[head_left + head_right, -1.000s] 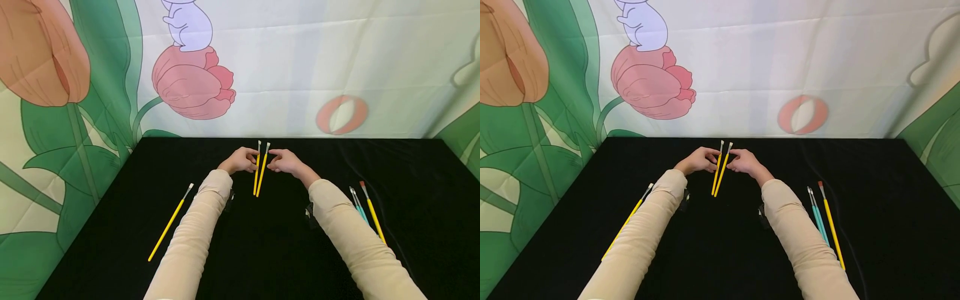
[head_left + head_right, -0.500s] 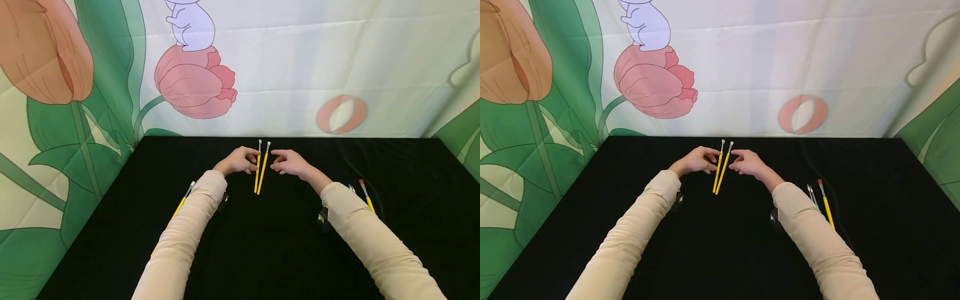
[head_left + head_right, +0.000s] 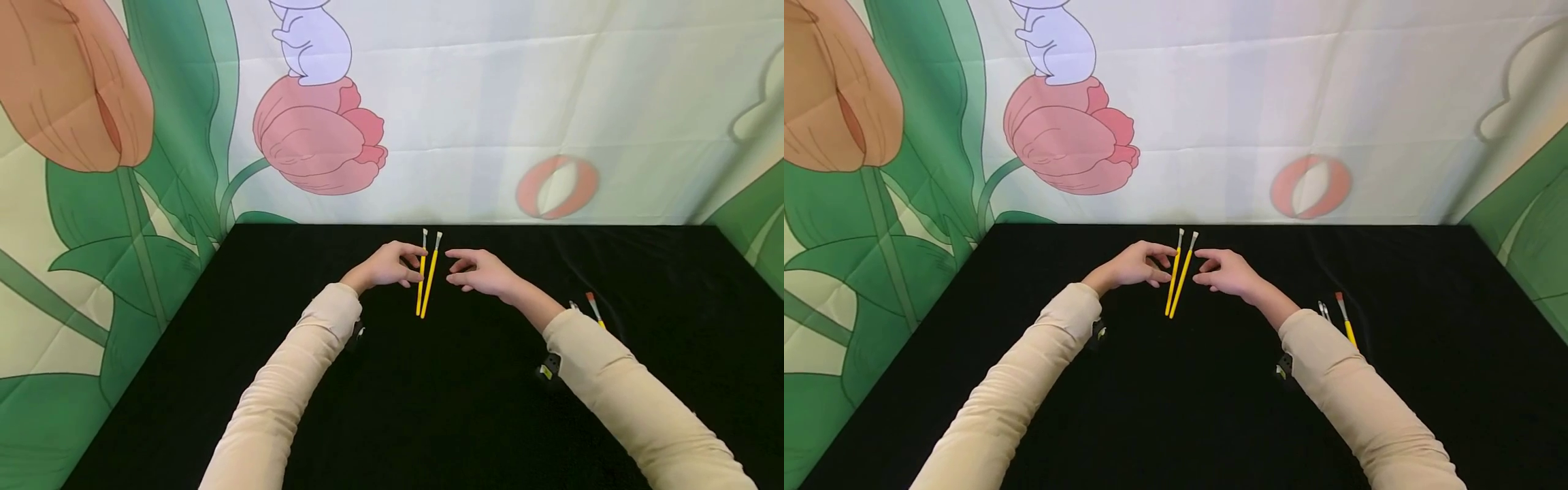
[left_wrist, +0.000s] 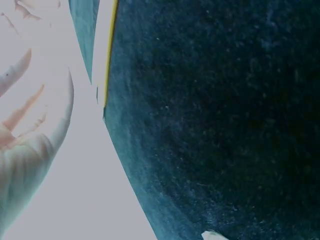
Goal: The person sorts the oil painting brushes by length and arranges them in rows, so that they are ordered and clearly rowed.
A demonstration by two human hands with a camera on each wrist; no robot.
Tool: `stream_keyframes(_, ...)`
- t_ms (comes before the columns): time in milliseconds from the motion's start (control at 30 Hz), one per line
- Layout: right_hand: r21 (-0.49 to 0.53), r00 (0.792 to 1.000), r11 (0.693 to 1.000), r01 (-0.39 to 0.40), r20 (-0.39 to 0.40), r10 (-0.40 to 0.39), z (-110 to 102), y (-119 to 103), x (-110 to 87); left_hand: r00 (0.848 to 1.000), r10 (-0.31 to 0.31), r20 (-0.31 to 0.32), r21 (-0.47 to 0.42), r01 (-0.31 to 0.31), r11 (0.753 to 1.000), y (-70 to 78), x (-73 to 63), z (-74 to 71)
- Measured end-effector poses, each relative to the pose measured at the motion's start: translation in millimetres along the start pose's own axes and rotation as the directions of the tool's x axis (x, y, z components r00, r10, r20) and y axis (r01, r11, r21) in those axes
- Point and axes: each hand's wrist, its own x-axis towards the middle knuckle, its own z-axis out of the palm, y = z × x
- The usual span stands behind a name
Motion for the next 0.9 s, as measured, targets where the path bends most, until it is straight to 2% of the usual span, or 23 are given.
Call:
stream_keyframes(300,-0.079,0.999,0.997,0.019,-0.035,-0.022,1,-11,-22.0,0.998,0.067,0.012,0.047,-0.068,0.997,9.1,-14.3,-3.2)
stream_keyframes(433,-0.123,0.997,0.99,0.063,-0.033,-0.068,0,-14,-30.2,0.995,0.104,0.004,0.049,-0.104,0.993,14.3,-20.8,-6.1)
stream_keyframes(633,-0.176,0.989,0.975,0.132,-0.05,-0.143,-2,-20,-43.4,0.984,0.178,-0.015,0.076,-0.177,0.981,22.5,-34.3,-6.0)
stream_keyframes(900,-0.181,0.978,0.965,0.191,-0.053,-0.204,-5,-31,-61.4,0.963,0.262,-0.061,0.082,-0.257,0.963,28.8,-51.9,-6.3)
